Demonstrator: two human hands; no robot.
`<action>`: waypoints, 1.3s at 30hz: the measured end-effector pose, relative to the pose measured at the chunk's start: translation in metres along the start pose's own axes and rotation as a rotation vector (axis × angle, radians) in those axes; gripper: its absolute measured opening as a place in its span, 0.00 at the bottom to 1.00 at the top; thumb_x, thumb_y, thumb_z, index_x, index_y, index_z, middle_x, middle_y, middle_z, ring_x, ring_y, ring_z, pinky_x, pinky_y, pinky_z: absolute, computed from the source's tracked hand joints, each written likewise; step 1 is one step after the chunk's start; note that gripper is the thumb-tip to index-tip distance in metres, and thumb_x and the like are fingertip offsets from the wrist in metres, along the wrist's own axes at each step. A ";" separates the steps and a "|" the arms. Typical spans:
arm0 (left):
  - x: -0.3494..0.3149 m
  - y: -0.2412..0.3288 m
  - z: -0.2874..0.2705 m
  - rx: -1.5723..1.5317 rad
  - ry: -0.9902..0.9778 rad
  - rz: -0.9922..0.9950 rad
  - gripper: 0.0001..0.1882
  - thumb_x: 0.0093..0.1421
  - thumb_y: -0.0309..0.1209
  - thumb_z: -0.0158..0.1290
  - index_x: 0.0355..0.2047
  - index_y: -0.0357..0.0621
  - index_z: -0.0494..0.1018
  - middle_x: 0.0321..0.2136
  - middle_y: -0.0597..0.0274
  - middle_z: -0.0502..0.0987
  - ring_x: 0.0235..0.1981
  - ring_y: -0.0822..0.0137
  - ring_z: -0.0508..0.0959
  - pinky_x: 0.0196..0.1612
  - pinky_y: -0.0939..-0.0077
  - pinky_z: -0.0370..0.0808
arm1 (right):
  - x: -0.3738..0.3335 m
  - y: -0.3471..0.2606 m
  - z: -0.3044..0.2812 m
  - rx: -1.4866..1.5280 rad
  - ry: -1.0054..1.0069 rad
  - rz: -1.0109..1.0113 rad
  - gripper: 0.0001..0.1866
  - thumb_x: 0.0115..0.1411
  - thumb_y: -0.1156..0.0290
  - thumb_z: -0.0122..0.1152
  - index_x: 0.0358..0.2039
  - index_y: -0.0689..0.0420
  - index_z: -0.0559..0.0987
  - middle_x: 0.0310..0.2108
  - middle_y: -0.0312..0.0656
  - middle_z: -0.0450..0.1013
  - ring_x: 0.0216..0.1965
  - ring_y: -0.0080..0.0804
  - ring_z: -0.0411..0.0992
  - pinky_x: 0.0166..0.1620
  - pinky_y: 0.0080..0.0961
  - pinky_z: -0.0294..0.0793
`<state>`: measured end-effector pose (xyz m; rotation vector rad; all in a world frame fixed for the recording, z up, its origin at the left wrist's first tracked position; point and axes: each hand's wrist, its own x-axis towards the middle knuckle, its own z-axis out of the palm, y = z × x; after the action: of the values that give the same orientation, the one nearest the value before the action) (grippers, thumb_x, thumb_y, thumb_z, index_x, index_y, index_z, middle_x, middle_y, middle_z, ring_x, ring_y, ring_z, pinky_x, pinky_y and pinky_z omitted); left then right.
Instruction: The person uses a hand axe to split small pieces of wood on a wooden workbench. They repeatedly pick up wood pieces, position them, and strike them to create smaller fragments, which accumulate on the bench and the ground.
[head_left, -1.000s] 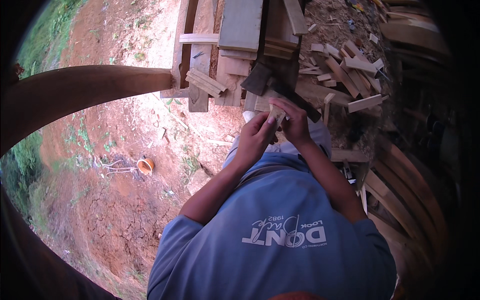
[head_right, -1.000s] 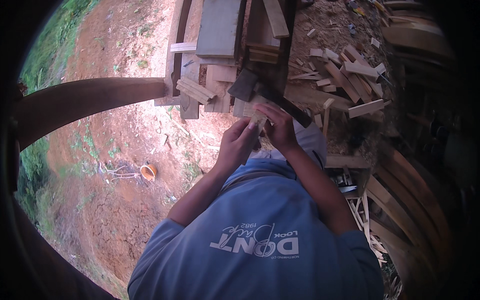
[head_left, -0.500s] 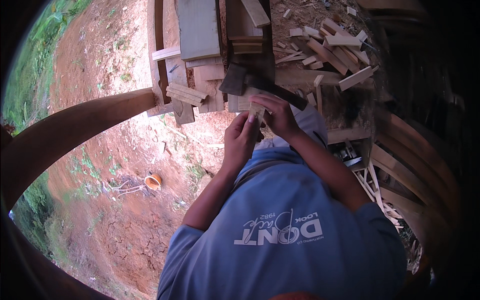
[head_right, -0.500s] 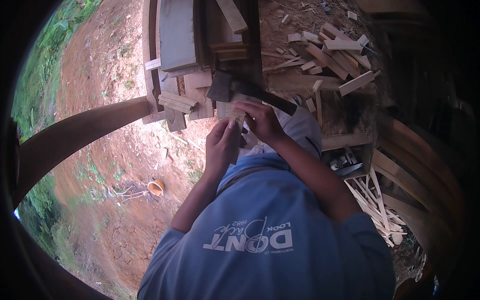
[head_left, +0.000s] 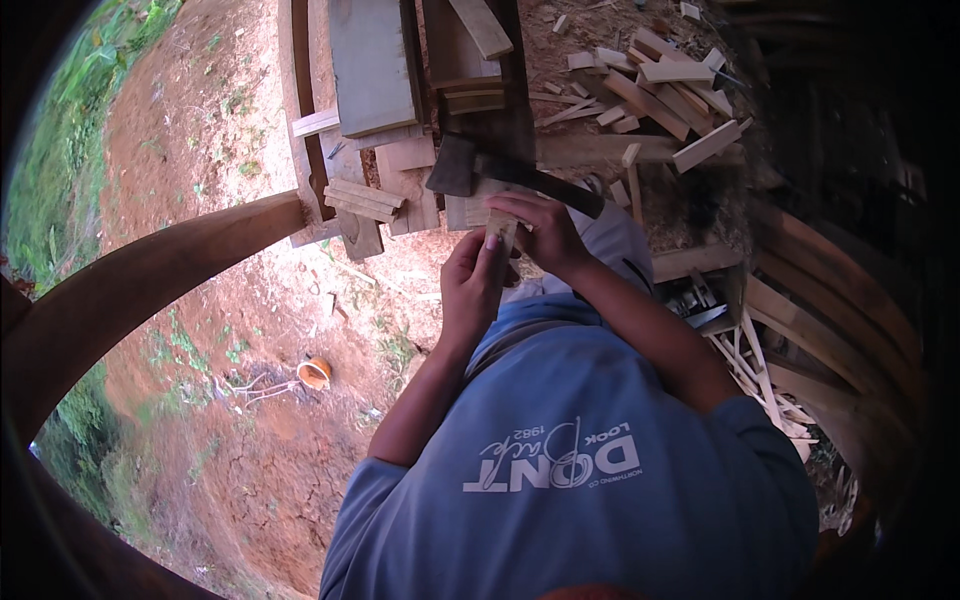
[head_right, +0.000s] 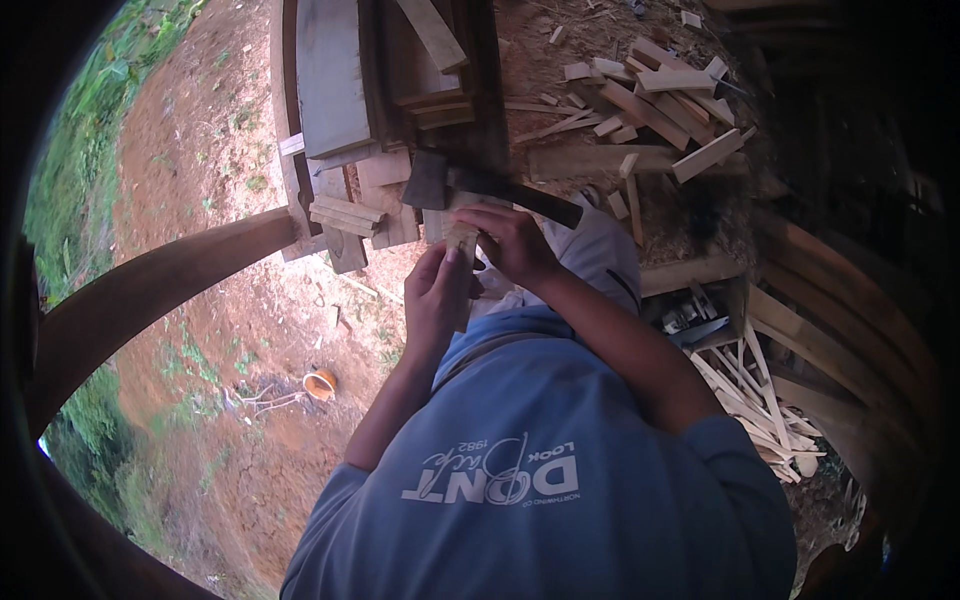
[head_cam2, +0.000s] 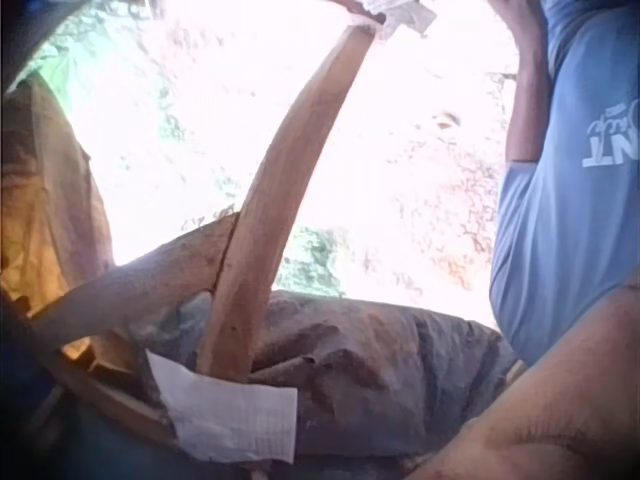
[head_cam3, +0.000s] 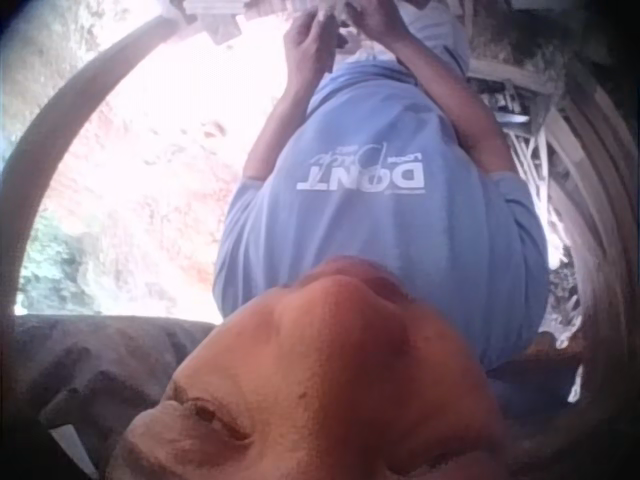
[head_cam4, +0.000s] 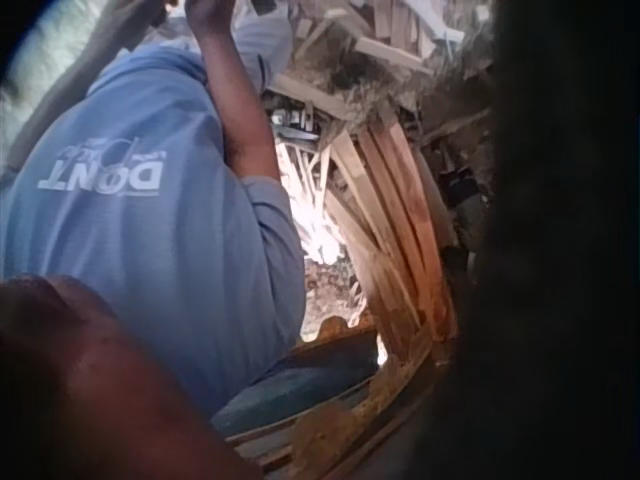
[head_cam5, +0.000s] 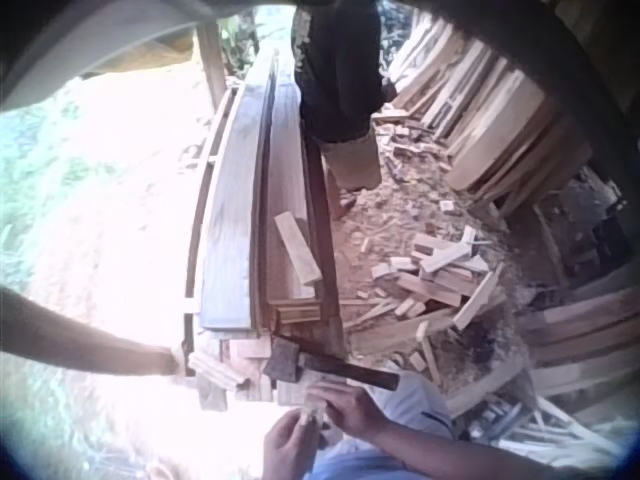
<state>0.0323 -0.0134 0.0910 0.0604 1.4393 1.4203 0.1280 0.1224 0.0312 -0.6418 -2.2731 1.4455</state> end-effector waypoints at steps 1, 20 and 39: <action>0.000 0.000 0.000 -0.002 -0.001 -0.001 0.16 0.76 0.37 0.49 0.49 0.35 0.75 0.32 0.63 0.79 0.28 0.74 0.79 0.34 0.79 0.77 | 0.000 -0.001 -0.001 0.001 -0.003 0.003 0.22 0.55 0.85 0.62 0.51 0.58 0.83 0.50 0.51 0.80 0.54 0.49 0.79 0.57 0.39 0.80; 0.006 -0.005 0.001 -0.031 -0.001 -0.014 0.15 0.75 0.39 0.50 0.42 0.37 0.76 0.31 0.63 0.81 0.27 0.78 0.76 0.31 0.80 0.74 | 0.002 0.004 -0.002 -0.026 -0.046 0.019 0.25 0.51 0.86 0.60 0.52 0.60 0.82 0.50 0.52 0.81 0.53 0.48 0.80 0.56 0.38 0.80; 0.003 -0.004 -0.005 -0.031 0.092 0.116 0.19 0.73 0.33 0.54 0.60 0.39 0.69 0.45 0.53 0.80 0.32 0.70 0.83 0.32 0.79 0.81 | 0.003 -0.003 0.002 -0.146 -0.055 0.002 0.23 0.54 0.86 0.62 0.52 0.60 0.81 0.49 0.53 0.80 0.51 0.51 0.80 0.53 0.41 0.80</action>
<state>0.0300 -0.0162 0.0853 0.0604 1.5093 1.5570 0.1233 0.1212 0.0336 -0.6552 -2.4382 1.3228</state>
